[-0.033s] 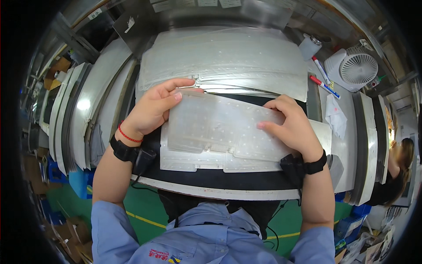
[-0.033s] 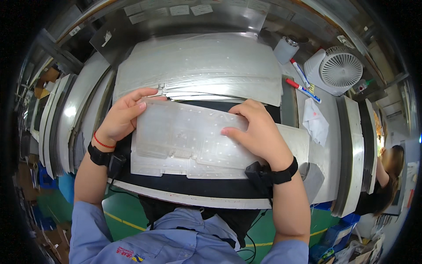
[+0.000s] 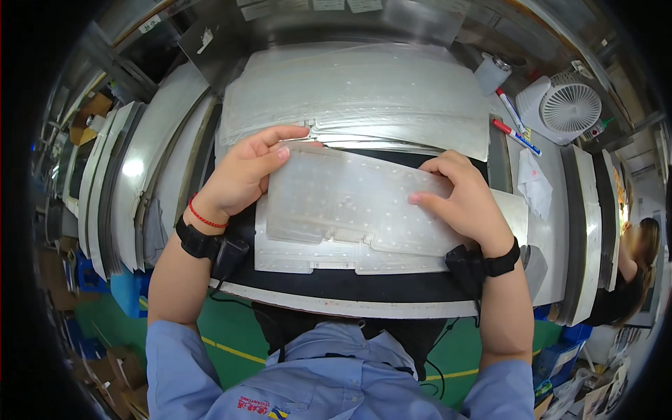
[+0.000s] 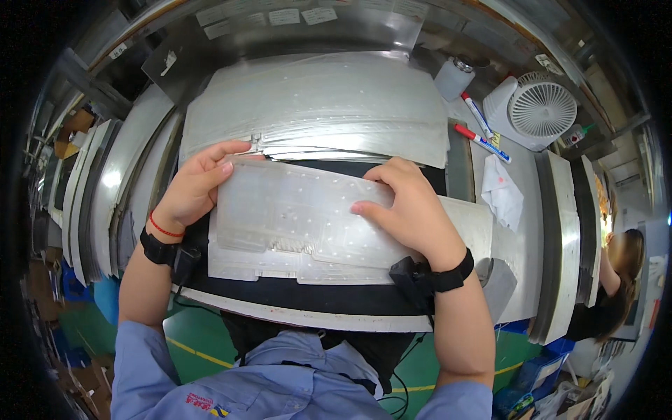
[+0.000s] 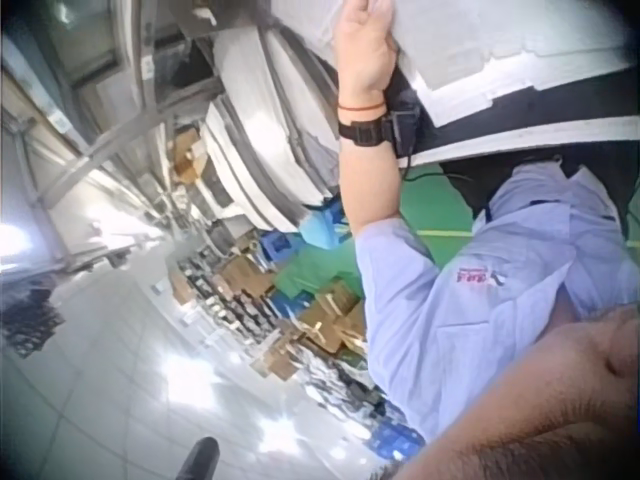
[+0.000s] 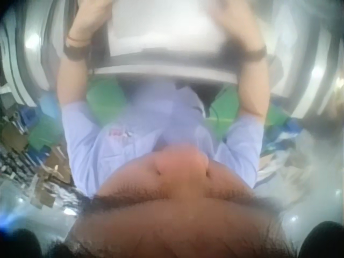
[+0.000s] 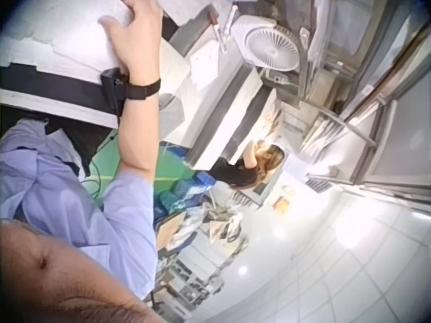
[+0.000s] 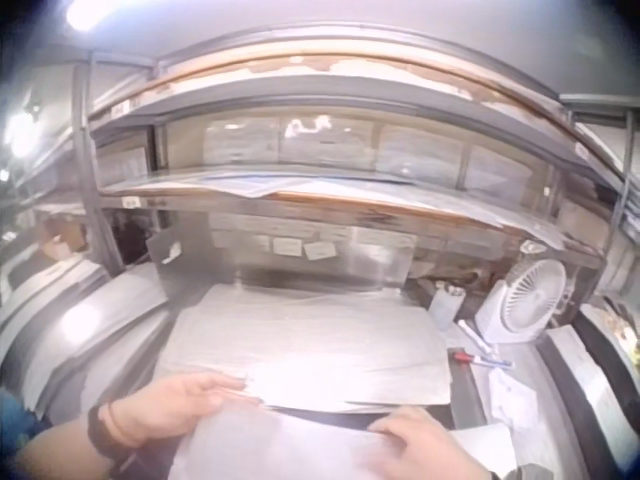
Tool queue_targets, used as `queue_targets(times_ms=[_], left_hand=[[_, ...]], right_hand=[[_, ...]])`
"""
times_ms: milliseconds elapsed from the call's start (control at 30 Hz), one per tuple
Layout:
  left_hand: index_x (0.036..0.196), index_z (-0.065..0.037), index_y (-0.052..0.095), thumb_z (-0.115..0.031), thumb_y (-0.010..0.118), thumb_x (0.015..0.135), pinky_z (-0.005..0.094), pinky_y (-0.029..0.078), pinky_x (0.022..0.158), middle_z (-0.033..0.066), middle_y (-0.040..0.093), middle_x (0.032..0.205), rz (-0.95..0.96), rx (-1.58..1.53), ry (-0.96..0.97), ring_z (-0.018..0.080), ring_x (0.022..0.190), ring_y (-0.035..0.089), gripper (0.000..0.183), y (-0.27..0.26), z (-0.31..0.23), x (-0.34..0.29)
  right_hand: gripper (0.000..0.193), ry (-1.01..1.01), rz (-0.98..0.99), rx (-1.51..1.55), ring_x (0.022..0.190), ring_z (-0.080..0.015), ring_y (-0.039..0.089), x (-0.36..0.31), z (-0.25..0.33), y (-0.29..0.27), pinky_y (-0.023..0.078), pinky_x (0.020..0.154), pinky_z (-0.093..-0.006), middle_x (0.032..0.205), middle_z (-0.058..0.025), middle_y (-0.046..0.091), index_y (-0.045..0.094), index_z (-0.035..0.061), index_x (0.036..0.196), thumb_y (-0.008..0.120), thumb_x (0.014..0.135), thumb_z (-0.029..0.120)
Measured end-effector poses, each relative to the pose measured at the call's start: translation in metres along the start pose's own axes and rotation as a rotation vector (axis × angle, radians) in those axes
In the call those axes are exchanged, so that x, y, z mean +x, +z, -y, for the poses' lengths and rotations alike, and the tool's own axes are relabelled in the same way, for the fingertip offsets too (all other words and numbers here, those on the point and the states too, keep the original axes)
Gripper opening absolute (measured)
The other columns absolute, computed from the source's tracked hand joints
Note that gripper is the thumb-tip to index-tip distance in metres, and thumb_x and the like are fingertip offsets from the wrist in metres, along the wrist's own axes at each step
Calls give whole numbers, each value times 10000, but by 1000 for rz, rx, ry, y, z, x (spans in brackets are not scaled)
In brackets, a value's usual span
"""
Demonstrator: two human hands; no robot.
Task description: Manually sorting and stacking translucent plastic electronic components or keyboard layers.
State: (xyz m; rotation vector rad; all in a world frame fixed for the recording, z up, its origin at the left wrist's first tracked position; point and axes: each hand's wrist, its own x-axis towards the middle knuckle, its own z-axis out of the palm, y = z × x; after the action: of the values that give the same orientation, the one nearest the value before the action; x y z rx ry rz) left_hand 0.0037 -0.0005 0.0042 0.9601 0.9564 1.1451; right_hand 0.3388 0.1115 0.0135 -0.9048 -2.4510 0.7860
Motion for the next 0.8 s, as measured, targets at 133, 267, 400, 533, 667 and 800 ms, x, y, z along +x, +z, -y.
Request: queue_targets(times_ms=[133,267,400,533,667,800], left_hand=[[1385,-12,504,-153,504,1063,292,527,963,93,666,1199,-96,54,-39,124,1061,651,352,0,3,1],[1347,-17,530,-163,512,1063,281,529,938,70,669,1154,-150,106,-35,104,1021,646,320,1,5,1],[1383,-12,501,-152,509,1059,284,527,954,77,668,1170,-123,96,-26,116,1044,649,353,-1,4,1],[1456,-5,430,-117,510,1050,294,514,994,98,656,1234,-35,11,-49,144,1116,646,428,1,-6,-4],[1481,14,398,-125,542,1034,305,511,1007,110,634,1304,-23,49,-50,157,1152,642,489,-1,-3,-3],[1474,21,406,-138,549,1033,303,513,1003,108,628,1320,-69,69,-85,154,1145,645,490,-2,-2,-1]], right_hand=[[379,15,-11,16,939,-310,584,1,0,1,478,856,-379,955,-130,615,663,-2,1030,821,751,199],[357,-19,-40,13,914,-313,584,0,-2,2,477,832,-383,936,-136,609,652,-4,1000,816,759,202],[355,-24,-56,15,896,-319,588,0,-3,3,478,822,-384,920,-143,609,644,-7,983,817,762,211],[357,-23,-72,14,889,-322,592,0,-2,3,480,821,-386,914,-150,615,641,-12,978,815,767,218],[356,-36,-87,11,888,-319,602,0,-1,2,486,813,-386,924,-156,622,644,-16,998,803,780,216],[366,-13,-96,9,891,-319,613,0,0,2,496,812,-387,943,-162,633,645,-17,1031,794,788,212]])
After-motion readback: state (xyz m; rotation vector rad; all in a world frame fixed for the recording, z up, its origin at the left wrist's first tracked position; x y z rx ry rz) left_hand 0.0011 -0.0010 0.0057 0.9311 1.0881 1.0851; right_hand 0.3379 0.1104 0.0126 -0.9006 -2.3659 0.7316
